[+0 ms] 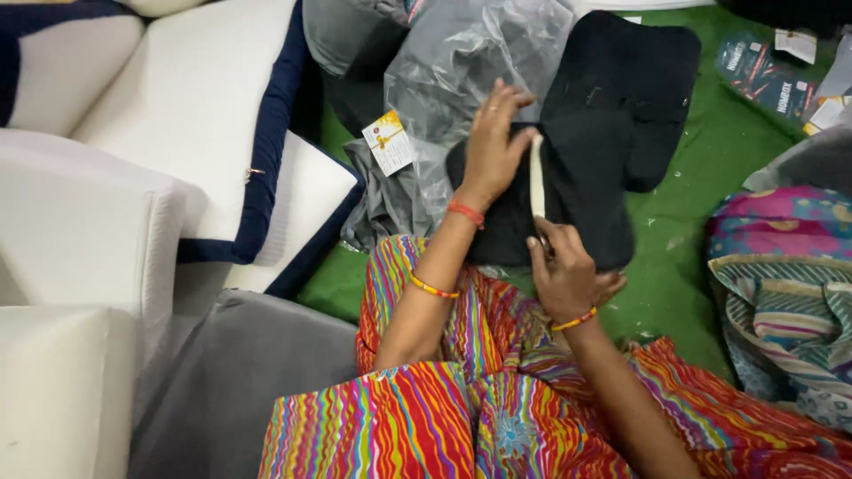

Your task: Put foam pillow cores into black fabric covers and fasten straps.

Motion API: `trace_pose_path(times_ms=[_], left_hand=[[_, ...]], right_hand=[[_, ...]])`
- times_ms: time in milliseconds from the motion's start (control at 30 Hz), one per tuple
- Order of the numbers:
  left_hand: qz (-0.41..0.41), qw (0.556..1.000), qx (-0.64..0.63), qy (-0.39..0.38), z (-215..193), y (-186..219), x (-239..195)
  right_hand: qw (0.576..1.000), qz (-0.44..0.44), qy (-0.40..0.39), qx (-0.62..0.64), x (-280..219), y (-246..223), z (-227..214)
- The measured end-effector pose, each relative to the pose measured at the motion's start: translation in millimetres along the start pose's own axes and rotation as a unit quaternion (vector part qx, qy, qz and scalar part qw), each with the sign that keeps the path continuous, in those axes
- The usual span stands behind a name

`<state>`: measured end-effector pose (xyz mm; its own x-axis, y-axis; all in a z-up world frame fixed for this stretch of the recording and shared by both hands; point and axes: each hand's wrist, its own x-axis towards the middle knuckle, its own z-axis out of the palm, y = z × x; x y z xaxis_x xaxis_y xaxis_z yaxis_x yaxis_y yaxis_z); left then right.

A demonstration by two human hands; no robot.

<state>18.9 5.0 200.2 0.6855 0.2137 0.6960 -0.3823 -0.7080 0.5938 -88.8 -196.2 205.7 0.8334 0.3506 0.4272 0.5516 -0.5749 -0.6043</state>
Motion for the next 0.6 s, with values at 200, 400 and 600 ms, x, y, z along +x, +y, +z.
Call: trace_pose_path(times_ms=[200, 400, 600], left_hand=[[-0.178, 0.974, 0.127, 0.059, -6.1, -4.8, -70.0], [-0.13, 0.987, 0.065, -0.073, 0.1, 42.3, -150.4], [-0.139, 0.983, 0.089, -0.082, 31.9, 44.1, -149.6]], right_hand=[[0.998, -0.025, 0.054, -0.034, -14.0, 60.3, 6.9], [0.989, 0.147, -0.016, -0.003, 14.0, 75.7, 26.3], [0.98, 0.053, -0.036, -0.189, 13.8, 126.3, 68.7]])
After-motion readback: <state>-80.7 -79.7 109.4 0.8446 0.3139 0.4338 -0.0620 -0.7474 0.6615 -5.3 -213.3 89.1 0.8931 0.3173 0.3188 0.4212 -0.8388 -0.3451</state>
